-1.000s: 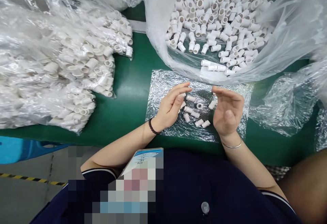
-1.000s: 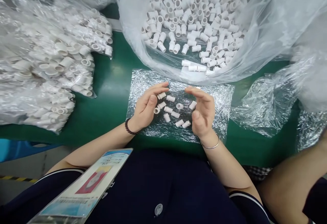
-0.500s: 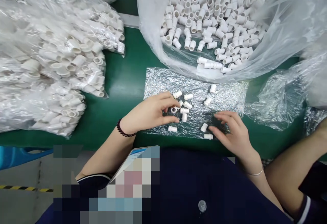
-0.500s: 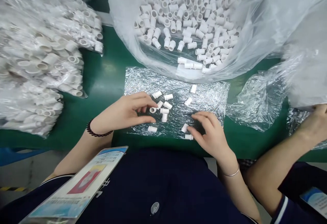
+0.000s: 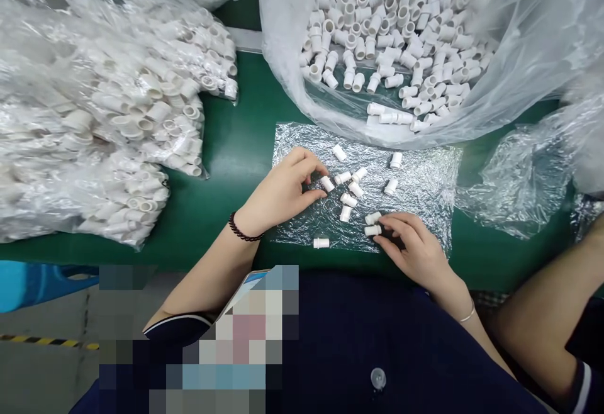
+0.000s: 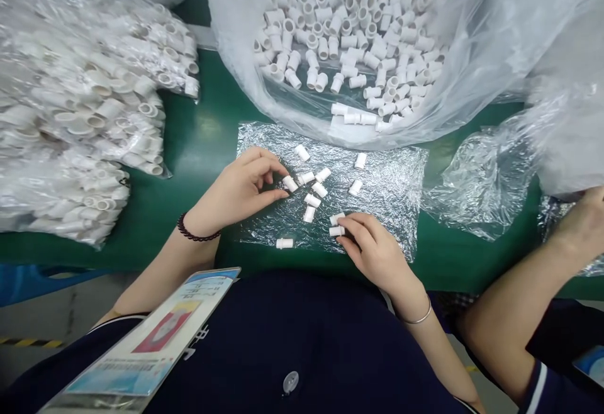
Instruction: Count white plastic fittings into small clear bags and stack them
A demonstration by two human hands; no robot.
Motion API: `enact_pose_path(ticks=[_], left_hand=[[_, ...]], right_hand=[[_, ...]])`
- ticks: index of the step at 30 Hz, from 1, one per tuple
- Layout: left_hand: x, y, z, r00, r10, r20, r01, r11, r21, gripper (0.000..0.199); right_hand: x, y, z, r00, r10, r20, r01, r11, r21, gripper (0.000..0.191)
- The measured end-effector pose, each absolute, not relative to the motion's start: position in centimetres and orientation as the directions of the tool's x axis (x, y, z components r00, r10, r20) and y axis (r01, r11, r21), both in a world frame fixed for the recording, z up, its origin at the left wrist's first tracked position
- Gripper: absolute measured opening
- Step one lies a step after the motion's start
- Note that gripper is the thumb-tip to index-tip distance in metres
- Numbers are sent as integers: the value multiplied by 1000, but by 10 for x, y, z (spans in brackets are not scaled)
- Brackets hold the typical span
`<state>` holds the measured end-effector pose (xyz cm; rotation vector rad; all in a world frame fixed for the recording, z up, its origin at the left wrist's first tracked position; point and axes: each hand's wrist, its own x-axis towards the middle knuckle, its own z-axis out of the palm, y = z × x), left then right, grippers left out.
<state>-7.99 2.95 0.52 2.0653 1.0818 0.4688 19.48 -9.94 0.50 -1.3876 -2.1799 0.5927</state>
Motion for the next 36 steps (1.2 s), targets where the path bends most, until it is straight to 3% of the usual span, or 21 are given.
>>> enact_pose_path(ticks=[2,7,10,15,19,24,36], left_hand=[[-86,33,6,599,801,-15,533,-385,753,29],[-96,24,8,810,584,-54,429,-527,733,119],[-88,10,7,858,506,-93,424,-594,684,148],[-69,-4,0,840,540,-57,457,-645,612,145],[-63,-2,-5,782,622,39,477,-637,606,141],[-60,-1,-11,757,651,55,491,-621,611,144],[-53,-2,-17,716,696,59,539,-604,587,133]], right_hand=[[194,-95,4,-345,922,177,709,379,-594,47],[203,-87,3,-313,926,210,765,377,-522,49],[210,-76,4,-225,932,283,805,342,-486,45],[221,-47,10,-238,950,201,855,304,-421,53],[227,-26,11,-390,917,87,833,392,-392,69],[229,-9,7,-498,864,75,772,481,-415,81],[216,-35,-4,-373,913,162,802,406,-438,26]])
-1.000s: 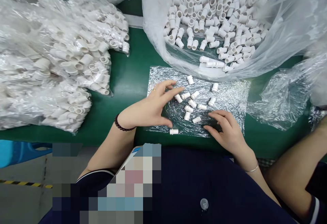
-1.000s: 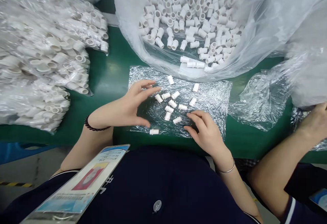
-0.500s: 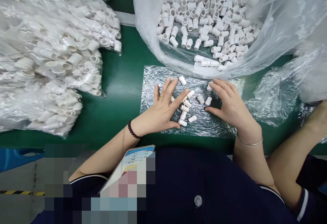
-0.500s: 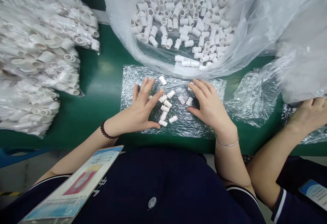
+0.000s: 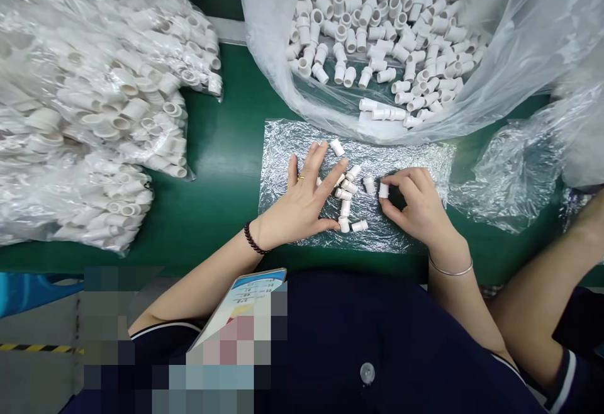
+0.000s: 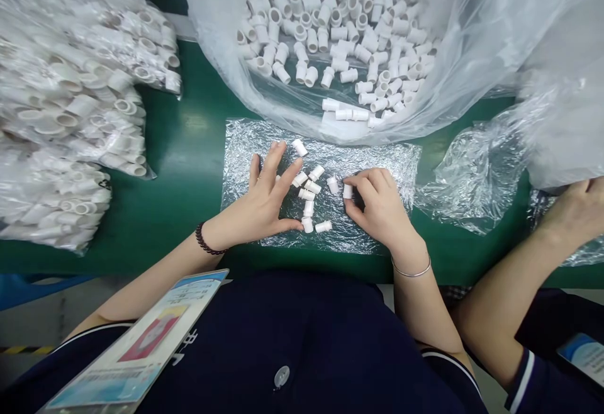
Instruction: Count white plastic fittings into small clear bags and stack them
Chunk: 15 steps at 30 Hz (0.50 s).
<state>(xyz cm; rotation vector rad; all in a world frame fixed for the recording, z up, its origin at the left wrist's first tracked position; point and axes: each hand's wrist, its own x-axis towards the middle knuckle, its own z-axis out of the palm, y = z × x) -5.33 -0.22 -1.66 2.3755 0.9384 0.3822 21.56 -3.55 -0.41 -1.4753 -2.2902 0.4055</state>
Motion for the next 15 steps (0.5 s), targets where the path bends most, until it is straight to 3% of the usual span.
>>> enact_pose_path(ticks=[8,15], left_hand=[[-55,-2,-14,722,689,62,537,-614,578,131],[-65,-10,8,706,704,72,523,-587,618,112]], right_hand=[[212,-49,0,-388,912,135,797,406,-447,32],[193,-54,2,-489,867,99,774,483,-408,84]])
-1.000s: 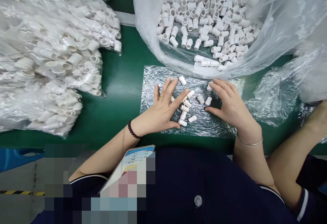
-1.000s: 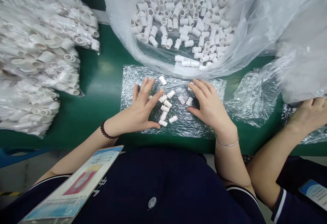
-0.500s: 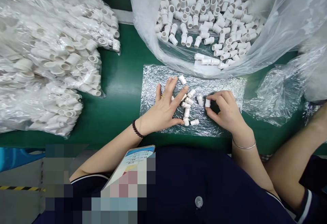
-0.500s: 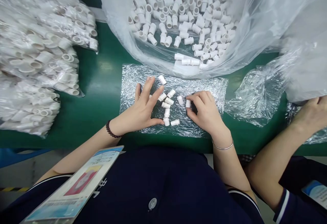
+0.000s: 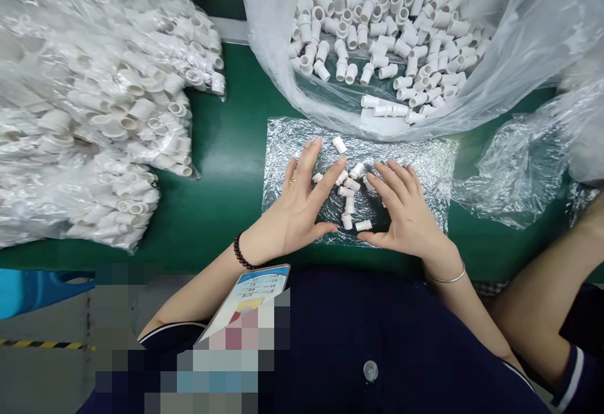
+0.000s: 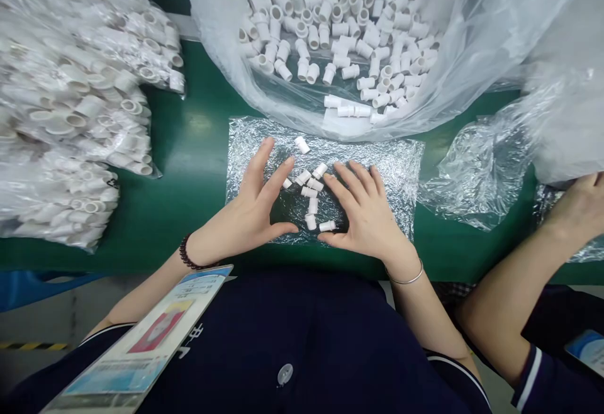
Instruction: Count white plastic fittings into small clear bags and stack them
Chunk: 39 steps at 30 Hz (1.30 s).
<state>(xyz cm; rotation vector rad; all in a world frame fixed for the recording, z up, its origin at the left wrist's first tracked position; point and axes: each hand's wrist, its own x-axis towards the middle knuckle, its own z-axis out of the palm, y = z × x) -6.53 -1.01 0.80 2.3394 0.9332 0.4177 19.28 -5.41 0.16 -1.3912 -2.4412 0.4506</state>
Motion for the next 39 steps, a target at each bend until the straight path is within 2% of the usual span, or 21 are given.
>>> enact_pose_path(ticks=[2,5,9,15,17,22,26,29,35,39], left_hand=[[-69,-17,11,688,723,69,522,-558,646,101],[-71,-31,7,628,769,118,506,-518,689,86],[-69,-48,-4,561,810,173,487,-492,722,66],[-62,-55,-10,574,807,138,536,-498,682,46],[-59,-54,-10,582,802,135,550,-510,662,45],[-52,-52,-12,607,784,132,544,-531,649,36],[-48,-53,-15,604,775,187,499,-551,669,20],[-47,-53,-15,597,771,221,477,-563,675,18],[-49,-52,-14,533,824,192,492,-486,722,13],[-50,-52,-13,542,821,180,482,-479,734,12]], right_hand=[[186,-53,-3,-482,868,122,781,489,-388,89],[182,-52,-13,-437,878,194,783,477,-399,85],[182,-57,-23,-410,864,293,745,502,-439,65],[179,-66,-23,-449,829,333,677,559,-479,36],[176,-68,-22,-448,831,329,668,556,-495,36],[166,-70,-23,-459,840,290,682,542,-491,54],[159,-74,-24,-430,850,306,694,528,-490,42],[156,-74,-23,-394,857,331,702,513,-493,35],[154,-63,-18,-417,847,329,680,531,-506,51],[153,-60,-19,-462,823,331,644,568,-513,52]])
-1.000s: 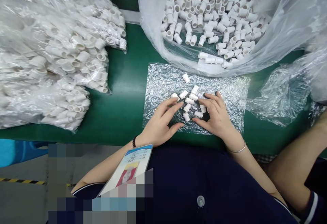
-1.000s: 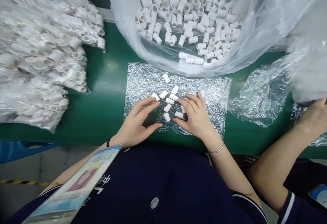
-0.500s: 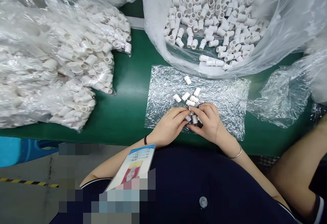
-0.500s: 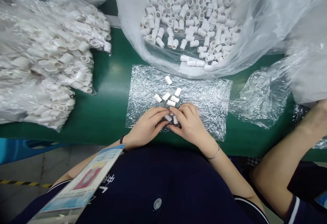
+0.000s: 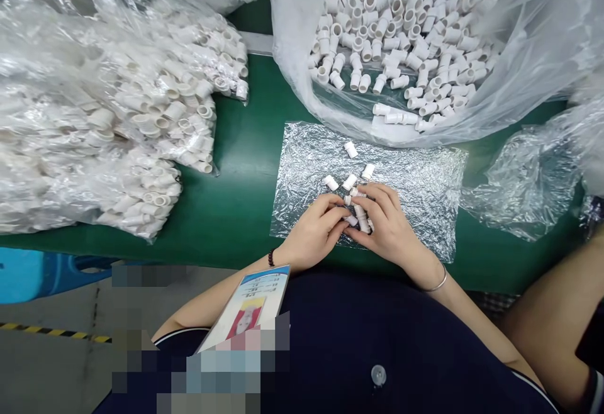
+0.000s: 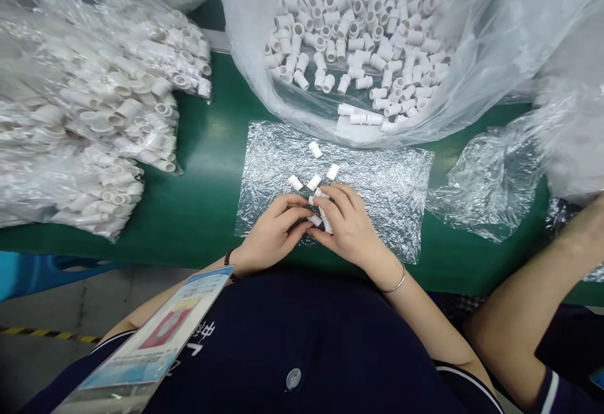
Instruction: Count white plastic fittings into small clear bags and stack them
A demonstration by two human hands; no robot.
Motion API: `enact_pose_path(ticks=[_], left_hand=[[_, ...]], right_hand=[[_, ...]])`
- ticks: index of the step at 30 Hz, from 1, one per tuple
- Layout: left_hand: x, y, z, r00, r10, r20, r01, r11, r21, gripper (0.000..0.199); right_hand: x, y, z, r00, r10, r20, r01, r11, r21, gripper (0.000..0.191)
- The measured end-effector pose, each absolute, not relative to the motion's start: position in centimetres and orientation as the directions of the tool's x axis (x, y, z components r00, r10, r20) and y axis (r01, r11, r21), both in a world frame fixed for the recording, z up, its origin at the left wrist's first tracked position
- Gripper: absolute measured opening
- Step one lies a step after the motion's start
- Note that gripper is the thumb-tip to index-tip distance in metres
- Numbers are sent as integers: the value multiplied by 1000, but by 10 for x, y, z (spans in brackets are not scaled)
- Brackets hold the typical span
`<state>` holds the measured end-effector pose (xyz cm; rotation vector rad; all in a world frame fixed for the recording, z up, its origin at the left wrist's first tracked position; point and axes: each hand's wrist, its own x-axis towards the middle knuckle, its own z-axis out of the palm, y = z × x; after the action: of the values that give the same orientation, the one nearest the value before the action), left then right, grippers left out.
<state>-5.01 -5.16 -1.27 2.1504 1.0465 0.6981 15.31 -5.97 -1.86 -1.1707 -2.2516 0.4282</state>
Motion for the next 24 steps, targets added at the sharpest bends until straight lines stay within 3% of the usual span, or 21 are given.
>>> enact_pose_path(ticks=[5,8,11,14,19,24], left_hand=[[-52,-49,-13,430,866,256,566,-479,671,14],[-51,-45,-17,427,867,257,618,-487,617,40],[-46,-42,-22,575,797,183,583,-556,593,61],[-43,-43,-24,649,744,157,524,-587,617,65],[-46,-47,-25,613,762,210,493,-577,652,64],[-42,-55,-23,561,756,337,538,-643,545,76]], right_hand=[[153,-64,-21,-460,829,317,643,558,-525,48],[152,-65,-23,-455,835,310,641,549,-537,48],[151,-66,-24,-441,837,323,645,546,-535,45],[152,-65,-23,-437,839,325,643,543,-539,43],[163,-58,-11,-449,832,325,647,554,-524,48],[169,-23,-5,-469,845,256,606,518,-603,48]])
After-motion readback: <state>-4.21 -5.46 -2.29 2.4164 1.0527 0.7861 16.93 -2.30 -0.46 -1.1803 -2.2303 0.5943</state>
